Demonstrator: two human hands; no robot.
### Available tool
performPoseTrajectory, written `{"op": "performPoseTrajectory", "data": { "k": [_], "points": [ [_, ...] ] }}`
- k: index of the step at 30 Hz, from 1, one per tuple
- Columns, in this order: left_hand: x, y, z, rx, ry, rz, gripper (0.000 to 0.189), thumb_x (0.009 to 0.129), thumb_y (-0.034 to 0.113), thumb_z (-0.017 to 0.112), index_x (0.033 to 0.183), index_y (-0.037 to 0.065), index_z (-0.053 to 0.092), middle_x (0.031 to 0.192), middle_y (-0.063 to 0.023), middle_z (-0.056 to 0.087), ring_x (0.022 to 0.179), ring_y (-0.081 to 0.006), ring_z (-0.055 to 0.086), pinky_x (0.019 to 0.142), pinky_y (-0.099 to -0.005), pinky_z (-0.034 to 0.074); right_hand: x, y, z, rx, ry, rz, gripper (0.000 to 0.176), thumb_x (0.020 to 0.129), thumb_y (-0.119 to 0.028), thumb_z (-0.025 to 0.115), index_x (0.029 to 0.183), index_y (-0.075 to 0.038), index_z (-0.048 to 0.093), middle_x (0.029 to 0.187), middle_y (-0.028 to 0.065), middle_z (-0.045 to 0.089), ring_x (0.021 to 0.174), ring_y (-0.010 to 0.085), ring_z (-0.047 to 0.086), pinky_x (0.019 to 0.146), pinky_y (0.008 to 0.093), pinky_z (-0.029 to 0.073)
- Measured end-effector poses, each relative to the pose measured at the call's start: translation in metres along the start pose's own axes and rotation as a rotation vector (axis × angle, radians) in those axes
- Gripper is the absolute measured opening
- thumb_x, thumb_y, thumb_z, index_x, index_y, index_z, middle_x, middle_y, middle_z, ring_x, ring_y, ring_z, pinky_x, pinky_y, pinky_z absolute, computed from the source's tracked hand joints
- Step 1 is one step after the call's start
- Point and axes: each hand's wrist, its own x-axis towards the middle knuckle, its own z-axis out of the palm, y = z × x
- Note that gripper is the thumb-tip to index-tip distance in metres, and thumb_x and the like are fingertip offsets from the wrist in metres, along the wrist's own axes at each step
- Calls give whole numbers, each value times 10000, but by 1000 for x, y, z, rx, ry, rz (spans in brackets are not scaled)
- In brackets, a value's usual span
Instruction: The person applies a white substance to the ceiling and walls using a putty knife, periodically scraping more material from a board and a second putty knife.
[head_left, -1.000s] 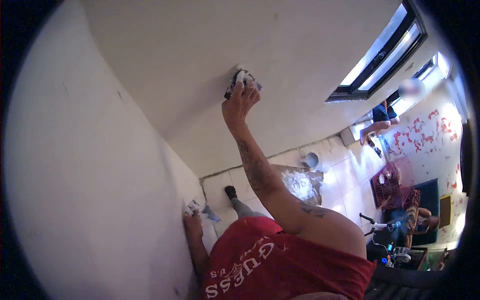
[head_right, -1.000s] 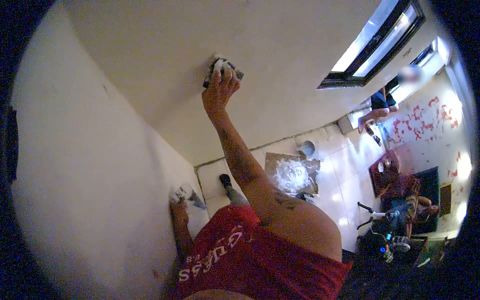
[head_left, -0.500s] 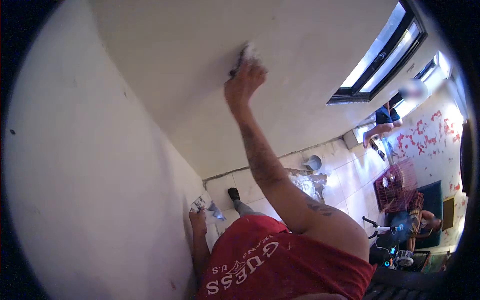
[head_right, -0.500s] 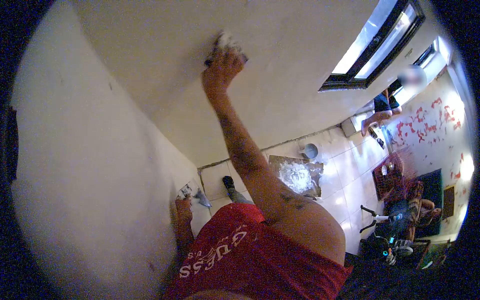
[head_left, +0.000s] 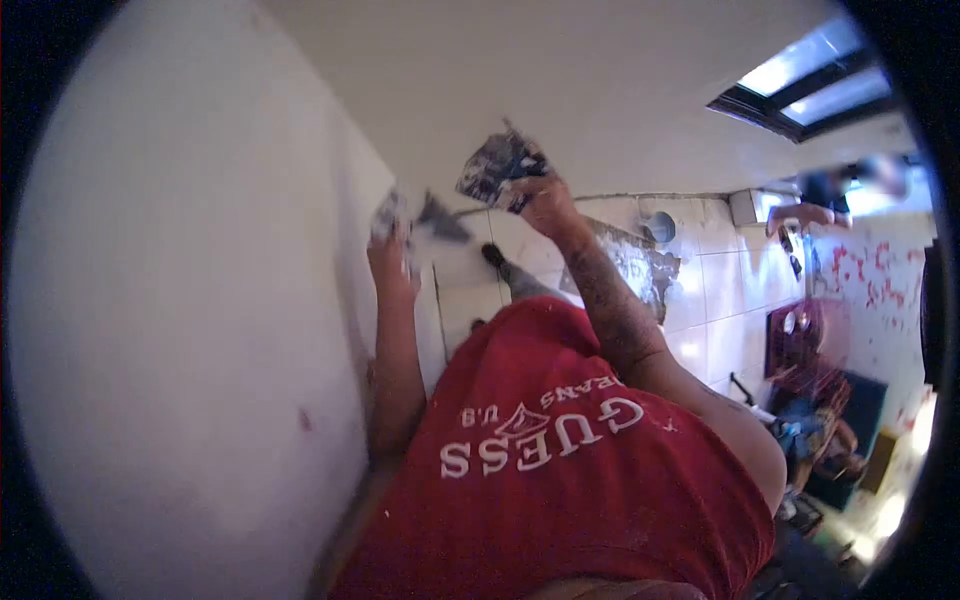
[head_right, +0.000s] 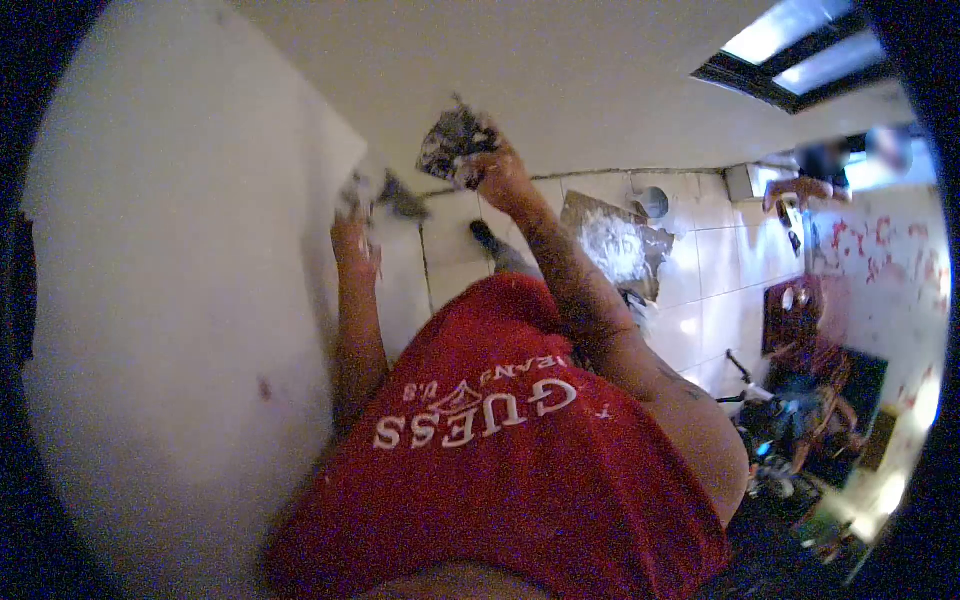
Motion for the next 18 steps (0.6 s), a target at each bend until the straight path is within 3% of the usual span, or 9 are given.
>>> {"op": "performPoseTrajectory", "data": {
  "k": [1, 2, 3, 5, 8, 10, 12, 15, 18],
  "points": [
    [9, 19, -2, -223, 68, -13, 638, 549, 103, 630, 1145, 53, 405, 1129, -146, 425, 1085, -304, 367, 910, -385, 304, -7, 4, -3, -54, -26, -68, 551, 631, 87, 469, 1165, -17, 375, 1115, 130, 483, 995, 238, 495, 848, 339, 403],
    [18, 37, -3, -435, 138, -11, 603, 560, 118, 621, 1126, 48, 422, 1086, -137, 454, 1065, -284, 387, 884, -372, 339, -13, -5, -3, 216, -39, -2, 569, 636, 97, 452, 1183, -21, 350, 1138, 136, 460, 1016, 242, 474, 864, 339, 388],
    [22, 50, -12, -159, 149, 116, 527, 597, 111, 604, 1095, 48, 441, 1058, -125, 472, 1046, -263, 410, 855, -376, 366, -19, -15, -2, 487, -34, 66, 587, 640, 108, 436, 1201, -26, 324, 1161, 142, 437, 1038, 247, 453, 881, 339, 372],
    [27, 86, -31, 193, 233, 270, 365, 673, 83, 564, 1026, 49, 478, 994, -102, 511, 982, -225, 475, 787, -386, 429, -22, -55, -9, 319, -155, -27, 635, 654, 126, 418, 1244, -43, 254, 1218, 151, 373, 1104, 268, 387, 916, 348, 337],
    [43, 124, -24, -1651, 231, -551, 250, 713, 29, 517, 962, 44, 494, 895, -90, 546, 829, -210, 555, 685, -371, 486, -12, -67, -4, -66, -225, -298, 635, 526, 162, 352, 1139, -5, 378, 1170, 160, 372, 1141, 253, 338, 934, 317, 297],
    [46, 129, -17, -1556, 296, -460, 214, 705, 11, 515, 917, 36, 494, 815, -91, 561, 705, -206, 583, 603, -339, 508, -12, -8, -12, -178, -221, -329, 715, 490, 189, 334, 1174, -20, 345, 1219, 201, 297, 1146, 340, 295, 936, 367, 303],
    [55, 131, -20, -1496, 220, -610, 207, 708, 7, 514, 912, 32, 494, 824, -94, 559, 729, -208, 582, 622, -349, 508, -4, 11, -23, -400, -292, -330, 707, 475, 188, 335, 1153, -9, 366, 1191, 205, 323, 1132, 359, 302, 947, 360, 287],
    [57, 128, -4, -1523, 232, -456, 188, 711, 28, 528, 897, 44, 509, 803, -74, 561, 713, -184, 568, 598, -310, 482, -8, 45, -57, -585, -496, -197, 655, 498, 195, 364, 1126, 7, 377, 1141, 177, 365, 1132, 294, 336, 943, 352, 290],
    [66, 120, 9, -1437, 162, -560, 198, 683, 62, 563, 879, 88, 547, 781, -26, 555, 695, -157, 535, 578, -284, 429, -1, 80, -86, -487, -387, -63, 662, 497, 194, 354, 1131, 4, 381, 1164, 182, 363, 1141, 315, 325, 946, 347, 288]
  ]
}}
